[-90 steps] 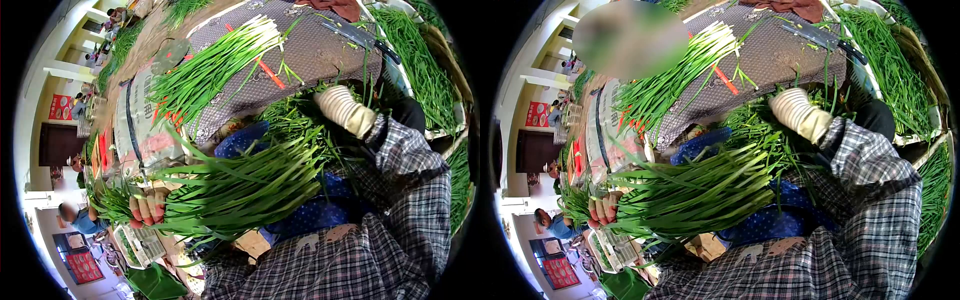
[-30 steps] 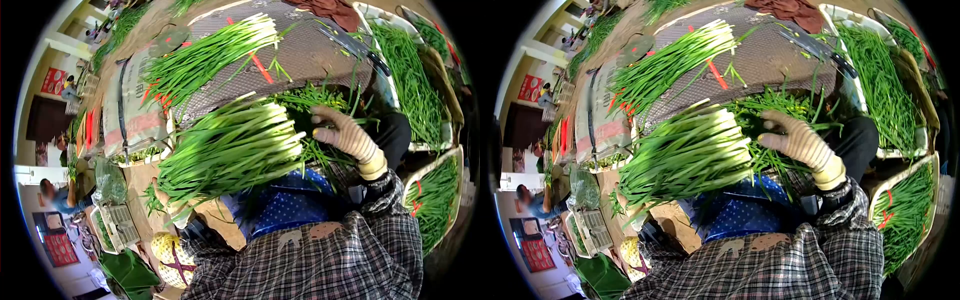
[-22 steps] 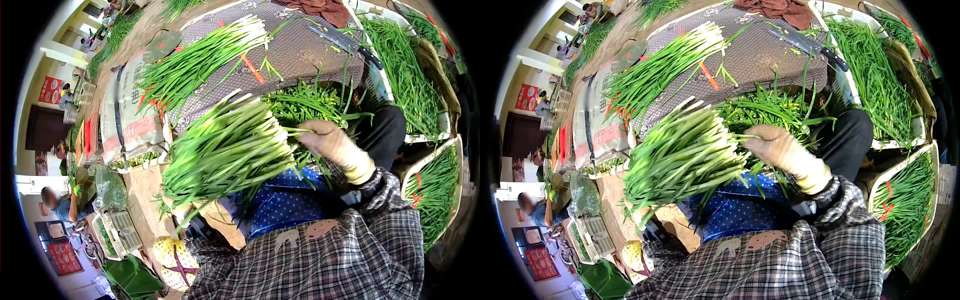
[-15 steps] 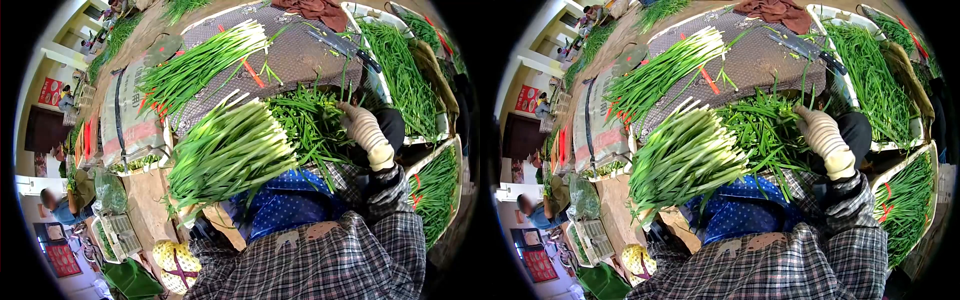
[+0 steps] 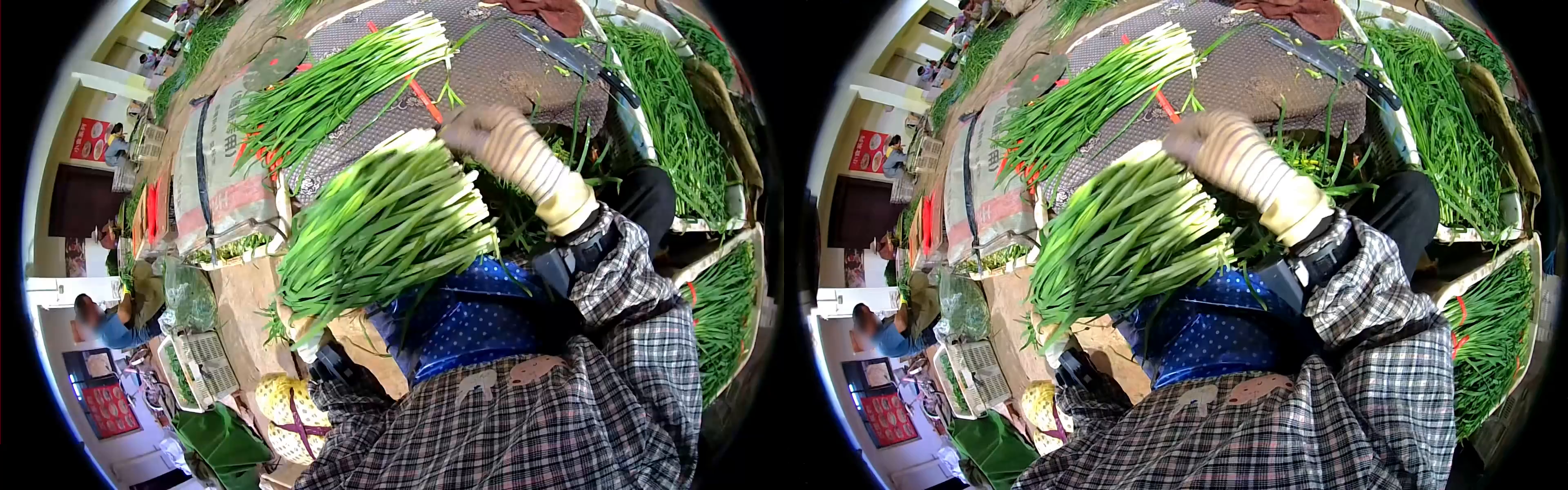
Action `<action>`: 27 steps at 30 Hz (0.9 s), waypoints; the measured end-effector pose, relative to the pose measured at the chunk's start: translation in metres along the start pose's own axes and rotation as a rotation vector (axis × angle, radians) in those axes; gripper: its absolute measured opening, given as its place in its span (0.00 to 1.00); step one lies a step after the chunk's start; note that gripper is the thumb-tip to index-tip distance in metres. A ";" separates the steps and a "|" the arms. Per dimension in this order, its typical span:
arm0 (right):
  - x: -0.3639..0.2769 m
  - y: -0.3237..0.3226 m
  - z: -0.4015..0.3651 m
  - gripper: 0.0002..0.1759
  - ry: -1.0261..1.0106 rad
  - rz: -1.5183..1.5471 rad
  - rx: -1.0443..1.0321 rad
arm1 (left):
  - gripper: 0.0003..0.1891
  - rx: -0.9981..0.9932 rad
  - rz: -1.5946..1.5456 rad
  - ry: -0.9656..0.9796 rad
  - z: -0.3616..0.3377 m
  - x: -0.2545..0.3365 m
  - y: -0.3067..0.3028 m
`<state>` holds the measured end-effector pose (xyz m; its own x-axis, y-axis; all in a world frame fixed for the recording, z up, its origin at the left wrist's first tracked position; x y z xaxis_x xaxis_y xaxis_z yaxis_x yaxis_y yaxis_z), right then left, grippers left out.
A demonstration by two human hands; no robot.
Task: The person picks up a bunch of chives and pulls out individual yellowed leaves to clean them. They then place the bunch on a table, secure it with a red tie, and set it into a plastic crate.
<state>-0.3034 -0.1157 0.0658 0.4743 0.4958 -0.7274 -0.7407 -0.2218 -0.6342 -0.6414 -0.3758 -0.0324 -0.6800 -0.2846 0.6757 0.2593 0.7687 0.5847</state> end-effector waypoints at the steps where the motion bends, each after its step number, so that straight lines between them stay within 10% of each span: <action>1: -0.001 -0.016 -0.001 0.15 -0.064 -0.057 0.247 | 0.28 0.002 0.000 0.007 0.000 0.000 0.001; 3: -0.013 -0.054 -0.022 0.15 0.267 0.079 0.169 | 0.28 0.009 -0.007 0.009 -0.001 0.001 0.001; 7: -0.057 -0.058 -0.090 0.17 -0.076 0.358 -0.245 | 0.28 0.010 -0.022 0.004 -0.004 0.001 0.002; 10: -0.050 -0.020 -0.098 0.22 0.226 -0.112 -0.541 | 0.28 -0.012 -0.016 0.000 -0.004 0.000 0.006; 13: -0.028 0.023 -0.090 0.14 0.624 0.376 -0.667 | 0.28 -0.321 0.069 -0.129 -0.016 0.011 0.011; 14: -0.028 0.032 -0.090 0.12 0.644 0.455 -0.695 | 0.27 0.161 -0.084 0.044 -0.019 0.004 0.017; 17: -0.034 0.037 -0.088 0.09 0.653 0.734 -0.687 | 0.27 0.185 -0.039 0.106 -0.020 0.019 0.015; 18: -0.032 0.039 -0.085 0.09 0.648 0.881 -0.734 | 0.28 0.007 -0.062 0.055 -0.027 0.028 0.021; 19: -0.029 0.042 -0.082 0.08 0.643 1.032 -0.776 | 0.29 -0.557 -0.533 -0.586 -0.032 0.044 0.020; 20: -0.020 0.048 -0.076 0.07 0.716 1.016 -0.837 | 0.29 -0.286 -0.259 -0.286 -0.055 0.046 0.056; 21: -0.027 0.034 -0.066 0.07 0.683 0.744 -0.785 | 0.29 -0.014 0.010 0.014 -0.082 0.048 0.091; 23: -0.033 0.022 -0.051 0.06 0.571 0.349 -0.722 | 0.28 -0.279 0.012 -0.041 -0.075 0.043 0.081; 25: 0.032 0.105 -0.030 0.12 0.485 -0.047 -0.942 | 0.29 0.094 0.050 0.332 -0.069 0.030 0.082; 27: -0.003 0.065 -0.033 0.14 -0.020 -0.487 -1.249 | 0.27 0.212 -0.110 0.319 -0.058 0.019 0.076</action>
<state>-0.3374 -0.1588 0.0183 0.5486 0.7530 -0.3634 0.4337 -0.6279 -0.6462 -0.5951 -0.3561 0.0511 -0.4400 -0.5096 0.7394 0.0266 0.8156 0.5780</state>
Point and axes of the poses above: each hand's wrist, its own z-axis towards the middle knuckle, its own y-axis out of the palm, x = y × z, the point moved 2 cm from there along z, towards the middle knuckle, and after that the axes turned 12 degrees about -z, right-handed, at the moved point
